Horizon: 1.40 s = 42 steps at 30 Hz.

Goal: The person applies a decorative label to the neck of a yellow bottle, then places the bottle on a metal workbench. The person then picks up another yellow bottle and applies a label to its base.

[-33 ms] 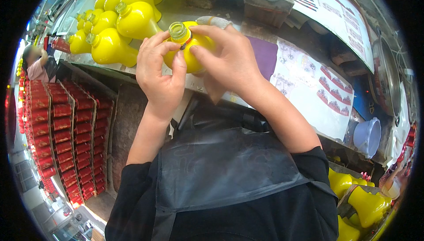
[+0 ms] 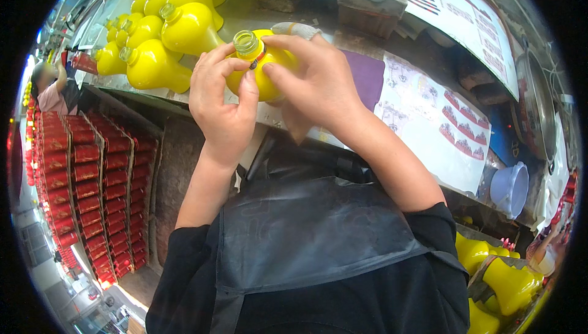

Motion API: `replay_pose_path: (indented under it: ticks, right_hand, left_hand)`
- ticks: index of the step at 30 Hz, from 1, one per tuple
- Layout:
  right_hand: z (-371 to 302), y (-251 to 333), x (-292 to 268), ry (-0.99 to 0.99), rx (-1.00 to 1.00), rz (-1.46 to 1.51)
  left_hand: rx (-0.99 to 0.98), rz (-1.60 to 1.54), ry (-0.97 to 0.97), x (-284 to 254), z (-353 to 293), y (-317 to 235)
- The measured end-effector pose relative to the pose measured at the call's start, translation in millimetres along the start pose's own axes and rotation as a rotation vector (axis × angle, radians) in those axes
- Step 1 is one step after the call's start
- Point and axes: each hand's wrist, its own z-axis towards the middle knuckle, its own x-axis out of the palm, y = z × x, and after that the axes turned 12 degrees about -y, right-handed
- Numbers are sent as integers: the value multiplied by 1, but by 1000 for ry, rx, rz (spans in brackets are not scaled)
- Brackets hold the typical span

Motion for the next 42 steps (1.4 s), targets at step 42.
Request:
replay_pose_path:
  ticks: [42]
  right_hand:
    - [23,-8,-1,63,129,70]
  left_hand:
    - [-206,14,32,0,10,-13]
